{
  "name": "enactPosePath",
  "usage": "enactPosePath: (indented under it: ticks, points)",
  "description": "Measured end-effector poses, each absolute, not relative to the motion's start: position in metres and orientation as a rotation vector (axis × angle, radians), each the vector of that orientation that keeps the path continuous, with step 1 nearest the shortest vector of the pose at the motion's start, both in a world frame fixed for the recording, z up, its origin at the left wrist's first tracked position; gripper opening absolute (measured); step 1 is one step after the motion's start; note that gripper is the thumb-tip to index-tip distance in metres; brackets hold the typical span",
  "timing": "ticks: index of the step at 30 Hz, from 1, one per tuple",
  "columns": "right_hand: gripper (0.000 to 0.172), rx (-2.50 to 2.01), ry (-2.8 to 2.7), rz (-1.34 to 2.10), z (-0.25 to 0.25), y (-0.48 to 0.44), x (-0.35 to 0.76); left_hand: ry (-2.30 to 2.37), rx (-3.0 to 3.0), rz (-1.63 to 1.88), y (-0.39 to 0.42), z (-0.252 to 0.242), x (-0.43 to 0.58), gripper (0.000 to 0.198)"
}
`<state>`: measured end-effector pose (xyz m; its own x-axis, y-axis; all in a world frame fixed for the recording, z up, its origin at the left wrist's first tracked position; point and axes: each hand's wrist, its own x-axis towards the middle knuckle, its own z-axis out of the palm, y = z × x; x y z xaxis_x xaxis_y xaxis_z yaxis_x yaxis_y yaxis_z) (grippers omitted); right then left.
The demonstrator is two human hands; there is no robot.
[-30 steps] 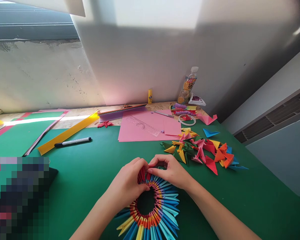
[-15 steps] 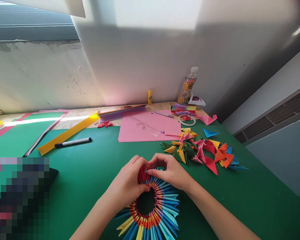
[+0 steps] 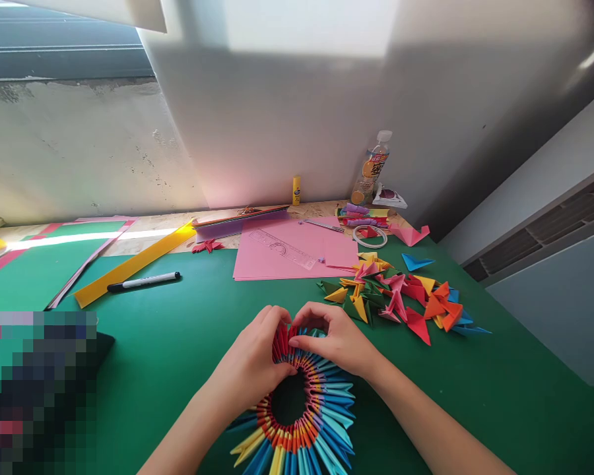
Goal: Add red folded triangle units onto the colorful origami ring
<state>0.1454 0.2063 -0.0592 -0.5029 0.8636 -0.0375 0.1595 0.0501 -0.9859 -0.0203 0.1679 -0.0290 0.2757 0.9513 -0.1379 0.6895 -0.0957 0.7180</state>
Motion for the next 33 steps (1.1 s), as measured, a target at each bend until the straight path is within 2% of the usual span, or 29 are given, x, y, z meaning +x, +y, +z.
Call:
enactPosePath:
  ticks: [9,20,25,33]
  points:
    - [0.023,-1.052,-1.78,1.399,-0.0619,0.2054,0.1444,1.418,1.812,0.473,0.1668,-0.024,-0.0219,0.042]
    - [0.022,-1.116,-1.819,1.332,-0.0605,0.2049,0.1444,1.417,1.799,0.444,0.1704,-0.0228,-0.0214,0.034]
    - [0.021,-1.054,-1.818,1.454,-0.0594,0.204,0.1464,1.427,1.787,0.457,0.1705,-0.0249,-0.0216,0.035]
    - [0.02,-1.02,-1.786,1.465,-0.0633,0.2044,0.1466,1.448,1.77,0.468,0.1697,-0.0256,-0.0214,0.037]
